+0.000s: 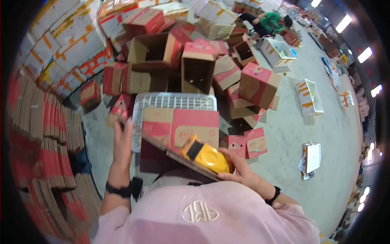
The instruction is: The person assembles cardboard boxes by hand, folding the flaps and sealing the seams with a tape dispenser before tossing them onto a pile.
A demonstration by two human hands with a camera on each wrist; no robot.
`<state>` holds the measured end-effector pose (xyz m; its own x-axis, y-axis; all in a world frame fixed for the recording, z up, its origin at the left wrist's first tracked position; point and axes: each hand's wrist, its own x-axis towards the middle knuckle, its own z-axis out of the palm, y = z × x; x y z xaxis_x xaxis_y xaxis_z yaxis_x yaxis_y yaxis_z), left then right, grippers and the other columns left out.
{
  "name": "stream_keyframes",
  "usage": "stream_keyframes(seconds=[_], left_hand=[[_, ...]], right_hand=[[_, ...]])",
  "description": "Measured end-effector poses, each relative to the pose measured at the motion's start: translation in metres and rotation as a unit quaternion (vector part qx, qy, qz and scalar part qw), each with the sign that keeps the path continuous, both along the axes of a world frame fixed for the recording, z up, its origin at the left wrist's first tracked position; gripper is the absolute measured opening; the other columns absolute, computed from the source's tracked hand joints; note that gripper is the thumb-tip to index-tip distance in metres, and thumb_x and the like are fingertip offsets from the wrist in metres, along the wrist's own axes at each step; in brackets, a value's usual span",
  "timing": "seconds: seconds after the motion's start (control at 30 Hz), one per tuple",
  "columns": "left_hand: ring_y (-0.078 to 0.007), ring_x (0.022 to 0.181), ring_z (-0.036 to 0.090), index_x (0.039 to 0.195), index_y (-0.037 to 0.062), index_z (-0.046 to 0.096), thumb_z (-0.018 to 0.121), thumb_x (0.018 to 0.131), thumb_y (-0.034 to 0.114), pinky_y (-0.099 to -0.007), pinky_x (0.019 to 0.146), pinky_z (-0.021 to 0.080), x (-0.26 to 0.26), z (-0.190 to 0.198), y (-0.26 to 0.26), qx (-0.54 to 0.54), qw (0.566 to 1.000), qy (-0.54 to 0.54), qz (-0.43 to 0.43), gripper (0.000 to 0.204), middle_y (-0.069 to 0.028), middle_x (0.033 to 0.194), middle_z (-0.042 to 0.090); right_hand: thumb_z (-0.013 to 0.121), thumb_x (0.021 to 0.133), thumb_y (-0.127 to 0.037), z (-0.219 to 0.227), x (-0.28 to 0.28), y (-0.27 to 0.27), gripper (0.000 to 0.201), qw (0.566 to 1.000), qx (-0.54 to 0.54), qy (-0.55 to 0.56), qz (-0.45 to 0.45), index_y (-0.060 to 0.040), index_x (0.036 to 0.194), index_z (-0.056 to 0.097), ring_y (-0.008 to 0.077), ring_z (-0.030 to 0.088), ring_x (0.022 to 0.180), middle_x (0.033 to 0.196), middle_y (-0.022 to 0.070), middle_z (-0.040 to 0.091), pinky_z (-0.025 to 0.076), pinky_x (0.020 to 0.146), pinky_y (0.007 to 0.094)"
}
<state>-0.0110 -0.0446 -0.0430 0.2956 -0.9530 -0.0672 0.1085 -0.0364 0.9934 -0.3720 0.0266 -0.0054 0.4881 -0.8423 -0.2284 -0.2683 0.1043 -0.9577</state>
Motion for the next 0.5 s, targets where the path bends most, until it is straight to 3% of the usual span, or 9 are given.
stream_keyframes(seconds=[0.07,0.13,0.2,0.3,0.4,0.43,0.47,0.5], left_hand=[[-0.0239,0.14,0.029,0.149,0.0029,0.023,0.06,0.093,0.025,-0.035,0.113,0.023,0.002,-0.003,-0.015,0.002,0.999,0.034,-0.031,0.071,-0.0157,0.149,0.031],[-0.0197,0.132,0.036,0.148,0.0015,0.025,0.063,0.092,0.024,-0.0333,0.11,0.028,0.009,-0.009,-0.016,-0.01,0.998,0.052,-0.039,0.072,-0.0136,0.141,0.039],[-0.0177,0.129,0.038,0.147,0.0006,0.027,0.064,0.091,0.025,-0.0318,0.108,0.03,0.019,-0.007,-0.012,-0.006,0.999,0.033,-0.041,0.072,-0.0125,0.138,0.041],[-0.0177,0.128,0.039,0.146,-0.0005,0.028,0.066,0.09,0.026,-0.031,0.108,0.03,0.018,0.001,-0.009,0.001,0.998,0.058,-0.034,0.073,-0.0113,0.137,0.042],[-0.0167,0.126,0.041,0.145,-0.0021,0.03,0.065,0.09,0.024,-0.0304,0.108,0.03,0.021,0.001,-0.008,-0.012,0.997,0.047,-0.064,0.071,-0.0097,0.134,0.045],[-0.0166,0.126,0.042,0.145,-0.0027,0.03,0.064,0.09,0.023,-0.0304,0.108,0.03,0.02,0.003,-0.009,-0.011,0.995,0.062,-0.082,0.07,-0.0095,0.134,0.046],[-0.0164,0.126,0.042,0.145,-0.0032,0.03,0.063,0.09,0.022,-0.0304,0.108,0.03,0.019,0.006,-0.009,-0.009,0.992,0.077,-0.101,0.069,-0.0093,0.134,0.047],[-0.0162,0.127,0.042,0.145,-0.0037,0.031,0.062,0.09,0.02,-0.0304,0.109,0.03,0.016,0.009,-0.009,-0.009,0.988,0.092,-0.121,0.068,-0.0091,0.134,0.047]], right_hand=[[0.077,0.081,-0.02,-0.008,0.007,-0.004,0.082,0.997,0.039,-0.055,-0.033,0.0039,0.143,0.029,0.0218,0.043,0.128,0.134,0.0178,0.047,0.036,0.106,0.034],[0.079,0.078,-0.021,0.007,0.007,-0.016,0.083,0.997,0.083,0.006,-0.005,0.0051,0.142,0.032,0.0226,0.045,0.127,0.134,0.0193,0.048,0.036,0.106,0.0337],[0.079,0.077,-0.023,0.009,0.007,-0.019,0.084,0.996,-0.003,0.076,0.048,0.0057,0.141,0.032,0.022,0.045,0.127,0.134,0.0203,0.048,0.036,0.106,0.0335],[0.079,0.078,-0.021,0.006,0.021,-0.019,0.083,0.997,-0.005,0.055,0.047,0.0059,0.141,0.032,0.0221,0.046,0.126,0.135,0.0201,0.048,0.035,0.106,0.034],[0.079,0.077,-0.02,-0.005,0.007,-0.027,0.083,0.991,0.108,-0.054,-0.056,0.0061,0.141,0.032,0.0221,0.046,0.126,0.134,0.0177,0.049,0.035,0.106,0.0341],[0.078,0.078,-0.02,-0.002,0.004,-0.028,0.08,0.994,0.093,-0.025,-0.041,0.0042,0.141,0.034,0.0219,0.046,0.126,0.133,0.0161,0.049,0.035,0.106,0.0338],[0.076,0.079,-0.019,0.01,-0.003,-0.038,0.072,0.993,0.02,0.074,-0.086,0.0015,0.138,0.039,0.0206,0.051,0.12,0.127,0.0152,0.054,0.04,0.101,0.0331],[0.074,0.08,-0.019,0.011,-0.005,-0.041,0.068,0.986,-0.069,0.132,-0.075,0.0,0.136,0.041,0.0202,0.054,0.116,0.123,0.0147,0.057,0.042,0.098,0.0338]])
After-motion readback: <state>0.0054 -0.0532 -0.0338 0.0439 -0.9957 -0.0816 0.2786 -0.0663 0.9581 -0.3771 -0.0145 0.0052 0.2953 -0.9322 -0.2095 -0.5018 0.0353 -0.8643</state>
